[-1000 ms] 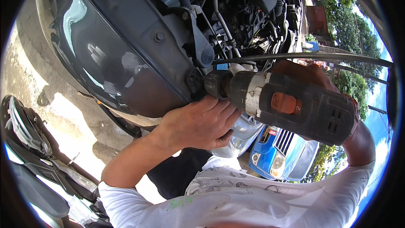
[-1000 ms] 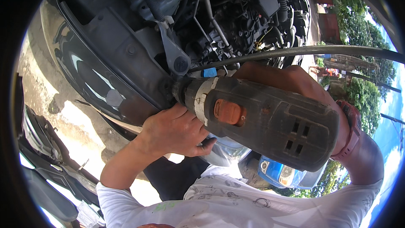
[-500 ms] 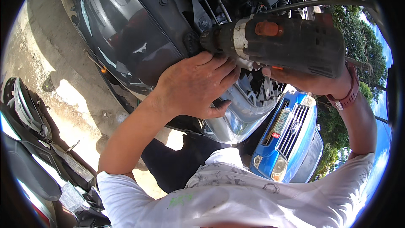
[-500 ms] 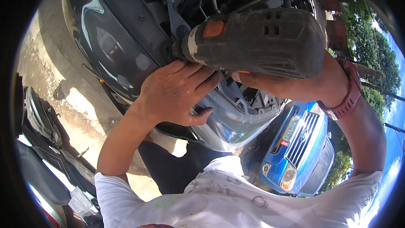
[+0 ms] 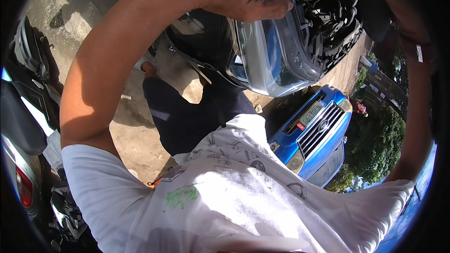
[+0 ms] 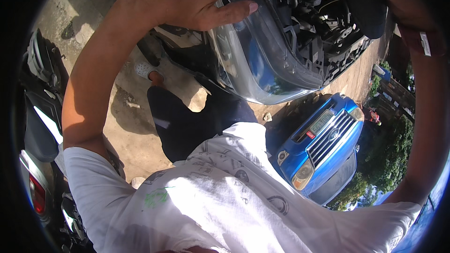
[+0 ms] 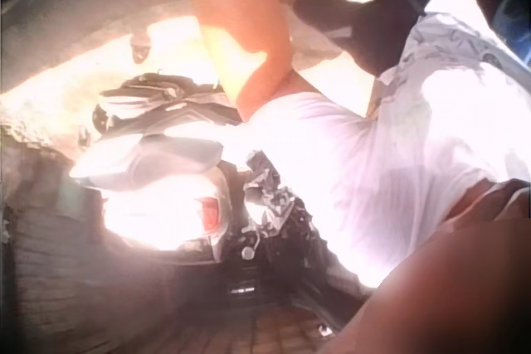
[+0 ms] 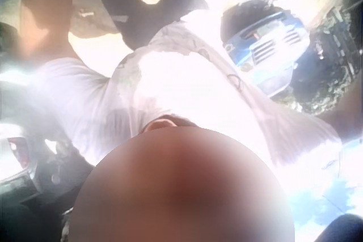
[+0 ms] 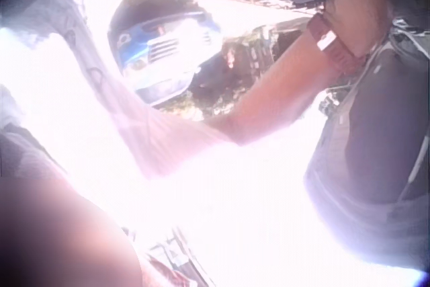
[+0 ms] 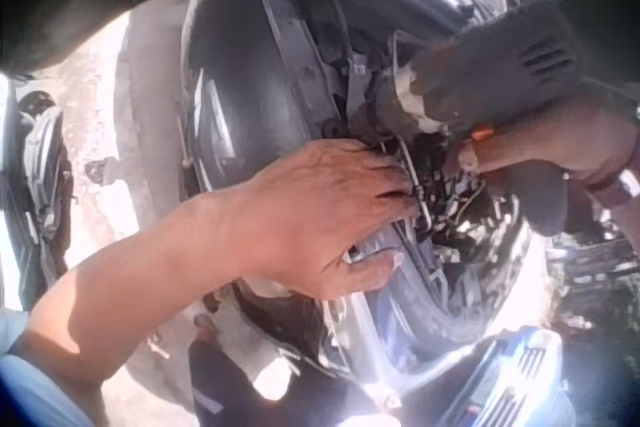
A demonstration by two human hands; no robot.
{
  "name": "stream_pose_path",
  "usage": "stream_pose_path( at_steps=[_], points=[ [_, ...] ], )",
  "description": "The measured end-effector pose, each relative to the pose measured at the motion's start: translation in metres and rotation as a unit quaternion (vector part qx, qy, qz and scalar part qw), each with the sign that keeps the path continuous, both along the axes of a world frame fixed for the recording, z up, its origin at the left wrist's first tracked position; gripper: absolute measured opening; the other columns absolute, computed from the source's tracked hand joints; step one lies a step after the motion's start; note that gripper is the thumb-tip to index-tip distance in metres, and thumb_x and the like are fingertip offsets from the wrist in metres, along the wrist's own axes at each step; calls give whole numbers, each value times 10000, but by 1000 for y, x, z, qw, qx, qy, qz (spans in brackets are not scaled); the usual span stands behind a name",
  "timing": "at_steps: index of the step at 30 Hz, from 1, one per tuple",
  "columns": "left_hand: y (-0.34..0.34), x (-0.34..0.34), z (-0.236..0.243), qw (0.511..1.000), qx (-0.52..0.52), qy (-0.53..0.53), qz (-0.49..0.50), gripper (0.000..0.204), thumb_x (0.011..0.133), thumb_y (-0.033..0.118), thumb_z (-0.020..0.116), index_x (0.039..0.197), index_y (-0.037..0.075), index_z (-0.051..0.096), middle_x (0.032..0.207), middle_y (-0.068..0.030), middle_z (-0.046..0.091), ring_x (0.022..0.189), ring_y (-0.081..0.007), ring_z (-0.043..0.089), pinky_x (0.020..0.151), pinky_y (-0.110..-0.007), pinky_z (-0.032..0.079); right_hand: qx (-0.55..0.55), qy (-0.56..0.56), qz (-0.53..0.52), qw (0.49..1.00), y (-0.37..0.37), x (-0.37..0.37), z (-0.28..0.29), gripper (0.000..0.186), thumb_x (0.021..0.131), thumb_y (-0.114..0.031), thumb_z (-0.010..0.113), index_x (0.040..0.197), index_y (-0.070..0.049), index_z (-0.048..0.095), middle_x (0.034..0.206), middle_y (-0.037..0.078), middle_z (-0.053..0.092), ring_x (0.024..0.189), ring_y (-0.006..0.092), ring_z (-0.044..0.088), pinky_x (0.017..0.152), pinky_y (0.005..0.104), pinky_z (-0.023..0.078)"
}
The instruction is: The person uses a cordless impact wrench to remove fasteners from the front bumper of a black car, then aligns and presses the bumper into place by hand, checking the fit along the edges.
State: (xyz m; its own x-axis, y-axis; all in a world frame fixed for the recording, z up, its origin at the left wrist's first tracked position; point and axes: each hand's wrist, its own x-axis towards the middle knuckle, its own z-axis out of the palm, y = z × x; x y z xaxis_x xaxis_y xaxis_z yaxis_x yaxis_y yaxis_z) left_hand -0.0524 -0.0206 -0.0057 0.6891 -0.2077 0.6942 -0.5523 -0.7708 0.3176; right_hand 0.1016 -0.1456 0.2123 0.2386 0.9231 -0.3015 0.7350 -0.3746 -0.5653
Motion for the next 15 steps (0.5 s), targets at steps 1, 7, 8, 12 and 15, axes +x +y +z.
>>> stream_pose_path(
  at_steps=[1,7,8,12,15],
  points=[
    [0,-1,2,1000,-12,26,-9,633,993,494,533,1313,-28,692,1359,-216,677,1344,-372,576,1178,-456,400,-3,4,-14,1000,-1,-1,0,684,830,-48,900,1443,-80,599,1213,95,736,1081,226,721,944,404,606],
    [8,-8,30,979,-28,189,-78,544,1016,415,512,1257,-28,715,1340,-220,682,1328,-368,579,1167,-446,424,-10,35,-72,997,2,-12,-4,702,809,-20,907,1439,-58,600,1183,94,740,1022,214,732,880,377,619],
    [12,-12,36,979,-11,181,-90,535,1020,407,502,1249,-24,721,1321,-222,690,1308,-374,590,1152,-445,439,-9,37,-80,996,3,-14,-3,705,805,-15,908,1438,-54,600,1178,93,741,1013,213,733,870,373,621],
    [36,-35,54,970,-47,210,-115,521,1045,387,455,1240,-6,735,1231,-214,726,1233,-381,642,1095,-436,485,-11,52,-100,994,7,-18,2,717,791,3,913,1435,-40,601,1158,93,744,973,205,740,827,355,629],
    [41,-67,35,965,-246,92,-1,508,1065,365,458,1231,-24,740,1166,-194,755,1191,-362,680,1081,-414,490,-12,66,-119,991,8,-21,3,726,780,17,916,1432,-29,601,1143,92,746,944,199,745,796,342,636]
  ],
)
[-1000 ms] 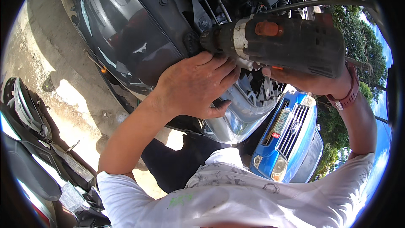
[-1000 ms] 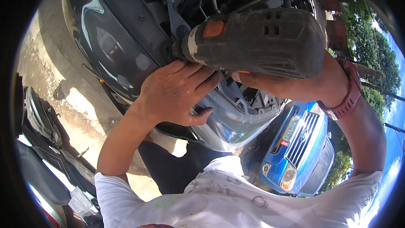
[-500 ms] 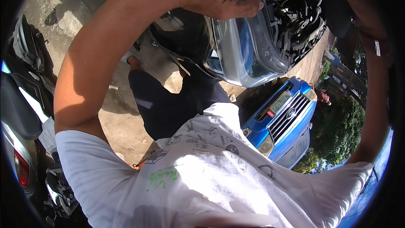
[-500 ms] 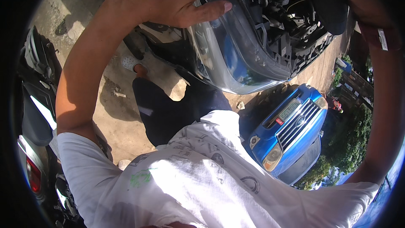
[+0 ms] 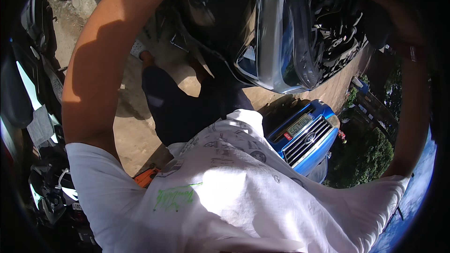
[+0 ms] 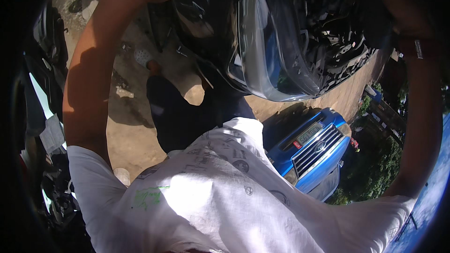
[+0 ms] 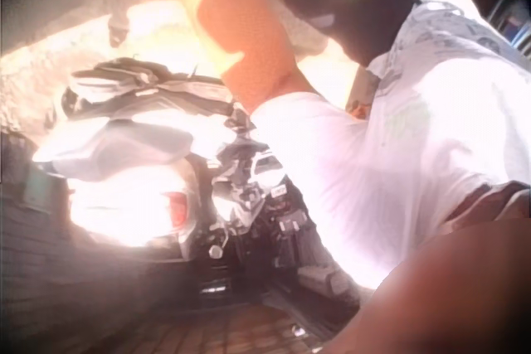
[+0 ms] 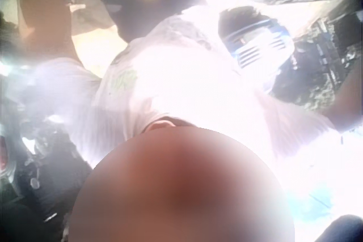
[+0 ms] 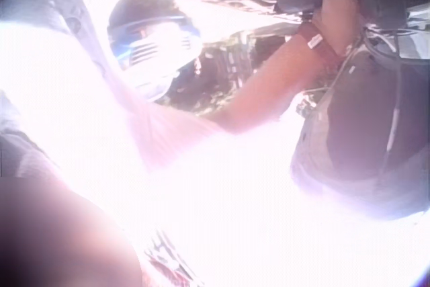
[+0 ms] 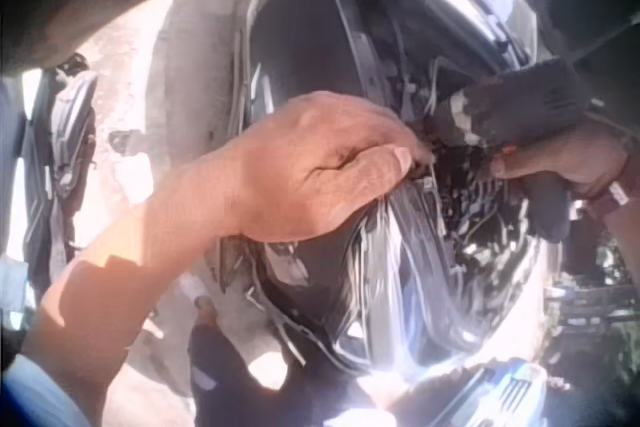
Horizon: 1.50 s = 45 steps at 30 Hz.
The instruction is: The person uses a cordless impact wrench to remove fasteners from the front bumper of a black car, then aligns and presses the bumper into place by hand, checking the fit along the edges.
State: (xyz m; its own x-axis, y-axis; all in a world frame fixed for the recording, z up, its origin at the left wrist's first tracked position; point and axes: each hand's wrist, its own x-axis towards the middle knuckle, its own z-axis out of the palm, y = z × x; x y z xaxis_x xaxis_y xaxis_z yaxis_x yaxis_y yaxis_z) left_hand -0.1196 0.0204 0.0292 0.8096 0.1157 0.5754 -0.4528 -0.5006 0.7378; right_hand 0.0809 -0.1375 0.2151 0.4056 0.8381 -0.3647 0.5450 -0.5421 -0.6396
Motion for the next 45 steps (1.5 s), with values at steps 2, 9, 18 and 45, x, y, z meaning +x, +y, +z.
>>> stream_pose_path(
  at_steps=[2,9,18,45],
  points=[
    [-2,-34,-29,983,-127,-43,122,472,1073,337,466,1267,-11,719,1224,-183,731,1232,-338,653,1108,-409,462,1,7,-13,1000,0,-2,-1,732,773,26,919,1431,-22,601,1133,91,747,925,195,748,774,333,640],
    [-85,-136,-153,817,-386,81,422,408,1095,264,513,1414,39,633,1429,-152,636,1377,-283,549,1194,-404,377,3,-30,-3,1000,1,-4,-7,752,761,78,908,1439,-13,597,1055,74,750,874,184,753,726,328,650],
    [-172,-97,-160,882,-139,184,410,795,966,504,736,1618,166,429,1675,-179,357,1543,-433,318,1233,-575,304,-49,36,-65,996,4,5,3,741,776,57,899,1448,-38,601,1115,86,752,862,152,731,717,308,640],
    [-122,-30,-149,940,-81,172,283,1245,816,729,766,1733,227,89,1740,-309,-158,1569,-609,-143,1245,-730,56,-41,-37,230,972,-11,66,-9,500,926,-92,831,1402,-108,681,1278,6,741,1111,116,701,948,294,602]
  ],
)
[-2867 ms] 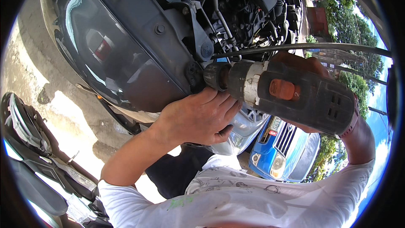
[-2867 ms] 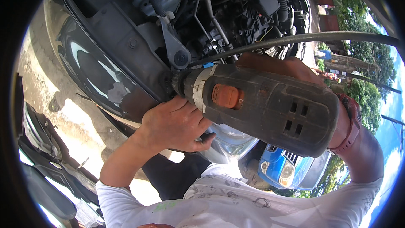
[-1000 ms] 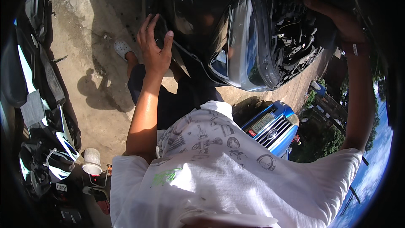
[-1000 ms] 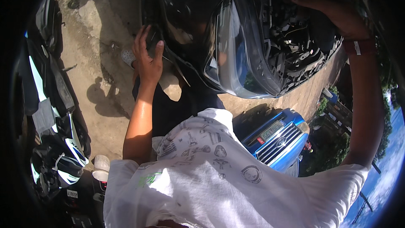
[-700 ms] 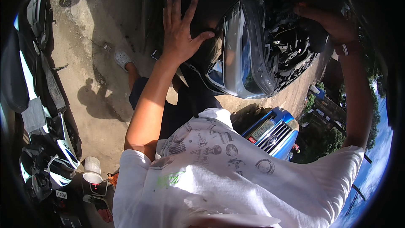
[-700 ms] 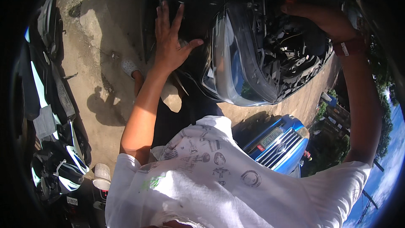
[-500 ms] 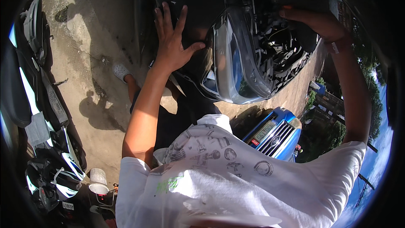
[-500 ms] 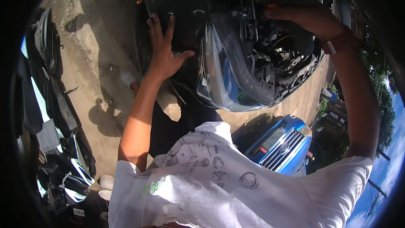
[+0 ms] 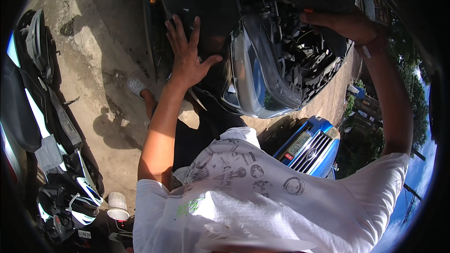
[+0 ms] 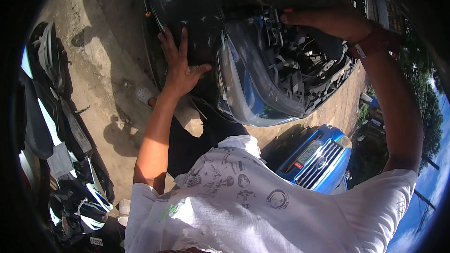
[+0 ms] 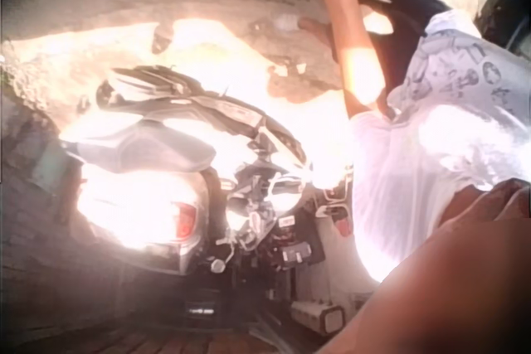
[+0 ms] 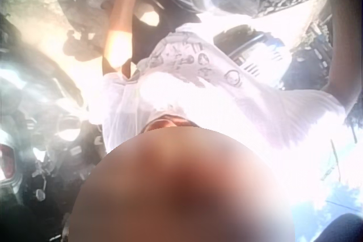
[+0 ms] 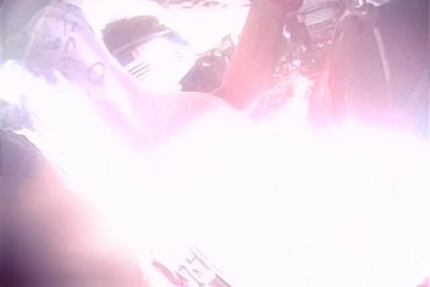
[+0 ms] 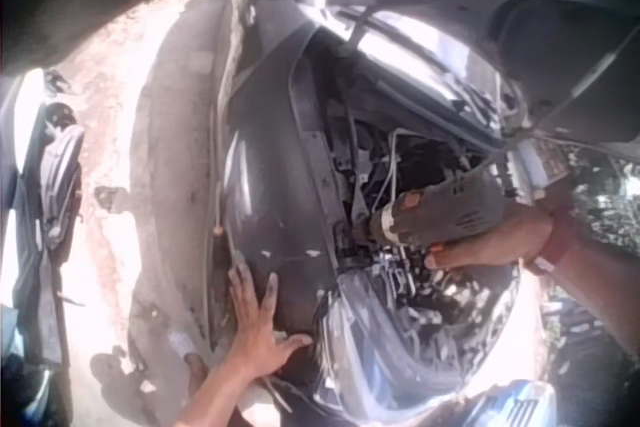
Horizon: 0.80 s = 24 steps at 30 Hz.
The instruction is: The person uses a cordless impact wrench to remove fasteners from the front bumper of a black car, then aligns and presses the bumper into place by hand, checking the fit along the edges.
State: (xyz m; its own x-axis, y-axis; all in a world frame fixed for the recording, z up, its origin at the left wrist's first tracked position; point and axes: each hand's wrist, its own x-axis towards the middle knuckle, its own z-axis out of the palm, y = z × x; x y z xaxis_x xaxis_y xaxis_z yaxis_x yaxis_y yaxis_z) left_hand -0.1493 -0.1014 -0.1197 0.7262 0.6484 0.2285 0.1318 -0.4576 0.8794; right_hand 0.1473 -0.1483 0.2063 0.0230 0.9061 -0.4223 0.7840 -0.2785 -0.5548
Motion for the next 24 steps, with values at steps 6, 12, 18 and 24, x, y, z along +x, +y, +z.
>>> stream_pose_path(
  at_steps=[6,12,18,24],
  points=[
    [-1,0,-1,1000,-2,-1,0,1242,816,737,760,1733,229,92,1741,-306,-156,1570,-605,-149,1243,-732,48,3,27,-6,1000,0,-2,0,544,918,-85,832,1432,-125,660,1351,10,717,1140,126,699,974,301,591],
    [-2,0,-2,1000,1,-2,1,1234,824,727,761,1733,215,101,1745,-304,-144,1573,-603,-137,1242,-734,44,-35,48,-117,991,3,-19,2,582,898,-68,845,1441,-90,635,1309,41,726,1104,144,702,940,304,595],
    [-1,0,-1,1000,4,-9,9,1229,820,714,769,1732,218,110,1744,-310,-130,1572,-609,-128,1246,-728,51,-29,45,-131,990,9,-32,5,638,873,-48,859,1455,-49,598,1267,82,732,1067,166,700,898,309,607],
    [-1,-3,4,1000,-8,23,7,1267,798,662,827,1732,206,101,1750,-297,-128,1589,-579,-114,1262,-703,51,-22,64,-33,997,23,-42,16,654,877,-50,854,1467,-23,573,1294,99,727,1127,189,674,972,335,577]
  ],
)
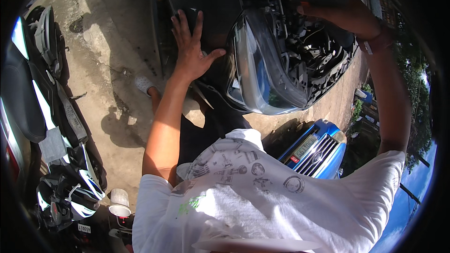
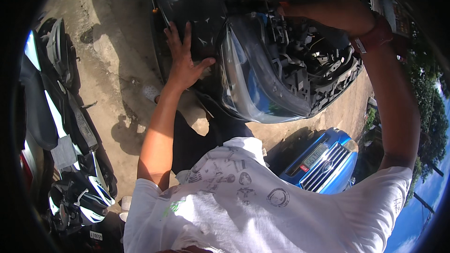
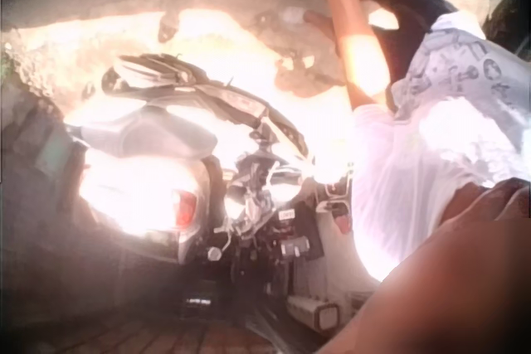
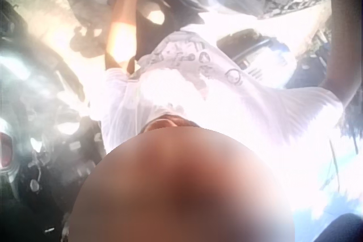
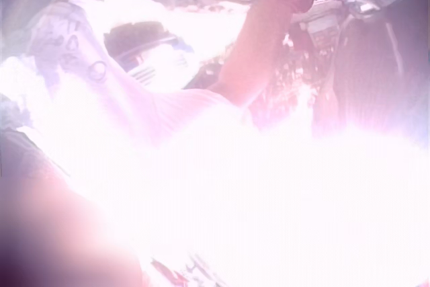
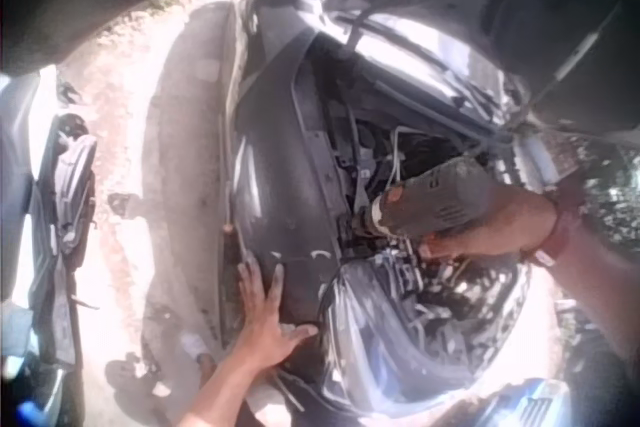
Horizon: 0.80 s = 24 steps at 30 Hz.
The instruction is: The person uses a cordless impact wrench to remove fasteners from the front bumper of a black car, then aligns and presses the bumper into place by hand, checking the fit along the edges.
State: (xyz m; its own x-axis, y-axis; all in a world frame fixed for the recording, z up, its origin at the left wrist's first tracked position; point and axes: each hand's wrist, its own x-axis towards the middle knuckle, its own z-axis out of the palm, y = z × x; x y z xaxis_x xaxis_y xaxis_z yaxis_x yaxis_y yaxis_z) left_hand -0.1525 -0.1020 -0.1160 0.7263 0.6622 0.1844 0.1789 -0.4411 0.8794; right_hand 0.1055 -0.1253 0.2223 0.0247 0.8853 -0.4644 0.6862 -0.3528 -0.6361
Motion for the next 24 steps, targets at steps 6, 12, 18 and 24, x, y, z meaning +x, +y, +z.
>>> stream_pose_path(
  at_steps=[6,12,18,24],
  points=[
    [-1,1,3,1000,-10,3,3,1248,795,745,773,1732,239,122,1745,-313,-113,1581,-598,-104,1224,-762,79,4,12,-110,994,-33,17,-10,458,950,-118,807,1381,-50,667,1165,82,760,1050,177,714,895,331,598],
    [-1,0,0,1000,-3,3,1,1251,793,732,787,1731,228,130,1745,-321,-89,1586,-594,-80,1230,-752,85,166,-147,-151,963,-115,-4,14,410,930,-116,817,1312,-8,713,1132,91,777,993,194,734,906,319,581],
    [29,18,50,995,-26,-26,94,1214,820,723,782,1722,187,171,1745,-326,-8,1598,-572,7,1254,-705,130,169,117,-505,838,-205,-64,7,457,914,-28,776,1353,9,654,1158,136,742,872,218,693,743,341,541],
    [101,99,113,991,67,4,115,1096,883,602,804,1669,41,286,1709,-340,183,1591,-540,144,1275,-593,221,272,102,-579,762,-270,-10,-16,510,915,-33,756,1405,5,621,1251,127,714,1053,230,686,909,374,549]
  ],
)
